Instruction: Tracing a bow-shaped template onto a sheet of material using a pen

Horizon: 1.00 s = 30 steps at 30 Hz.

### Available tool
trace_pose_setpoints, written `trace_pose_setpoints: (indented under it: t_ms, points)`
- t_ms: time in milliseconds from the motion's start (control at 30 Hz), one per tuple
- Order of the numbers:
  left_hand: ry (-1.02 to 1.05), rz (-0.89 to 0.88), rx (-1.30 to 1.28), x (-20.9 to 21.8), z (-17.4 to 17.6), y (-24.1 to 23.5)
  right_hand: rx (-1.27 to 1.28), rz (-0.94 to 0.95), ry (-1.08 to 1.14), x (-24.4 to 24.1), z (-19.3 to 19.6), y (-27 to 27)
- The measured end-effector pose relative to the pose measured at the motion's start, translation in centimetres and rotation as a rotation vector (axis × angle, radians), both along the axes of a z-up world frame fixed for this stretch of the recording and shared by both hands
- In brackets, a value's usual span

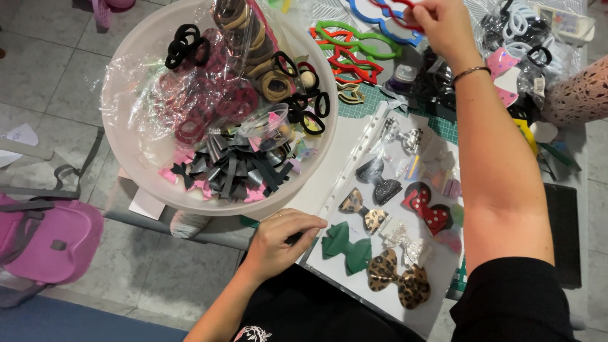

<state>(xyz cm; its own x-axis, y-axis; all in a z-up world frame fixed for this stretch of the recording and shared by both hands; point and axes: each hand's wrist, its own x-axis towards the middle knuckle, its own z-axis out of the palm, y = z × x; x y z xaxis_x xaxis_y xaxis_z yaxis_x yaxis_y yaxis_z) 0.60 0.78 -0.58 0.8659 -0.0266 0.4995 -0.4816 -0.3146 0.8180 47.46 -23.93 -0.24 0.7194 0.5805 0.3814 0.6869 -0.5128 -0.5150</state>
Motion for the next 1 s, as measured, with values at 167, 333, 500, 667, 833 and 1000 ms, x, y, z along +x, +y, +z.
trace_pose_setpoints:
  t_ms: [167,333,500,667,833,1000]
  points:
    - [0.006,-0.002,-0.003,-0.1,0.3,0.0,-0.508,-0.201,-0.565,1.9,-3.0,-0.4]
    - [-0.002,-0.005,0.0,0.1,0.5,0.1,-0.5,-0.137,-0.515,-1.1,0.3,2.1]
    - [-0.006,0.0,0.009,0.0,0.3,0.1,-0.531,0.159,-0.078,-1.9,1.1,2.7]
    - [-0.003,-0.017,0.002,-0.1,0.3,0.1,-0.584,0.114,-0.014,-3.0,1.9,2.8]
    - [-0.012,-0.01,0.011,0.0,0.4,0.0,-0.186,0.108,0.141,-3.3,2.5,2.4]
    - [-0.007,-0.003,0.006,0.0,0.1,0.0,-0.123,0.073,0.1,-1.2,0.8,1.5]
